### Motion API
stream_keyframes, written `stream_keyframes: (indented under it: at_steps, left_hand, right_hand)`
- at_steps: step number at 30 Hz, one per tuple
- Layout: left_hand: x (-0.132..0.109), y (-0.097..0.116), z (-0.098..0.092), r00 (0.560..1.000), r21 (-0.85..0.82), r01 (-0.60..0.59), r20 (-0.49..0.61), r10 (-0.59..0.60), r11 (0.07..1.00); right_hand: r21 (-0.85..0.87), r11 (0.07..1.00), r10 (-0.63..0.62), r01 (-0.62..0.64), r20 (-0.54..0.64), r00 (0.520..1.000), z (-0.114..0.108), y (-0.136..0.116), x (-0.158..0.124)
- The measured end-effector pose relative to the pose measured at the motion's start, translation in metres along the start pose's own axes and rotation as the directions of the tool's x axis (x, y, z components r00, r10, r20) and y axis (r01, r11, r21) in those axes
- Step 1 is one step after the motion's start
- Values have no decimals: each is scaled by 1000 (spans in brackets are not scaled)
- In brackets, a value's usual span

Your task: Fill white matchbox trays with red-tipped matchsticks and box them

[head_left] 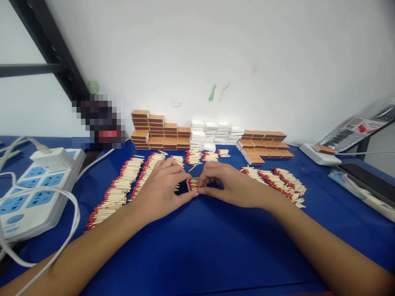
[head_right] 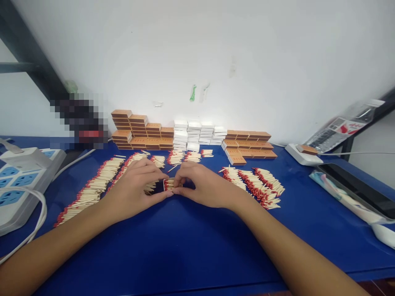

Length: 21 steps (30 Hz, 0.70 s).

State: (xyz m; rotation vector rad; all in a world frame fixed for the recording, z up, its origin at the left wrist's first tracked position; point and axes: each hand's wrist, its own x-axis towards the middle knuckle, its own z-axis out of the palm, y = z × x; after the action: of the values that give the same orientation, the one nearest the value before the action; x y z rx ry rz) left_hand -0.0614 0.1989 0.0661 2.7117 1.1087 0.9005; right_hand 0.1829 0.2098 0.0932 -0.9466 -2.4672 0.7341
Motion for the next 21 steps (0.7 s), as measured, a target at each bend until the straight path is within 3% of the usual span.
stream_keyframes:
  at_steps: [10, 21]
  left_hand:
    - [0, 1, -2, 1000, -3, -1, 28, 1, 1000]
    - [0, 1, -1, 999, -14, 9, 45, -8, 1000]
  right_hand:
    - [1, 1000, -8, 8, -90, 996, 5, -2, 1]
    - [11, 1000, -13, 14, -55, 998, 5, 1, 1]
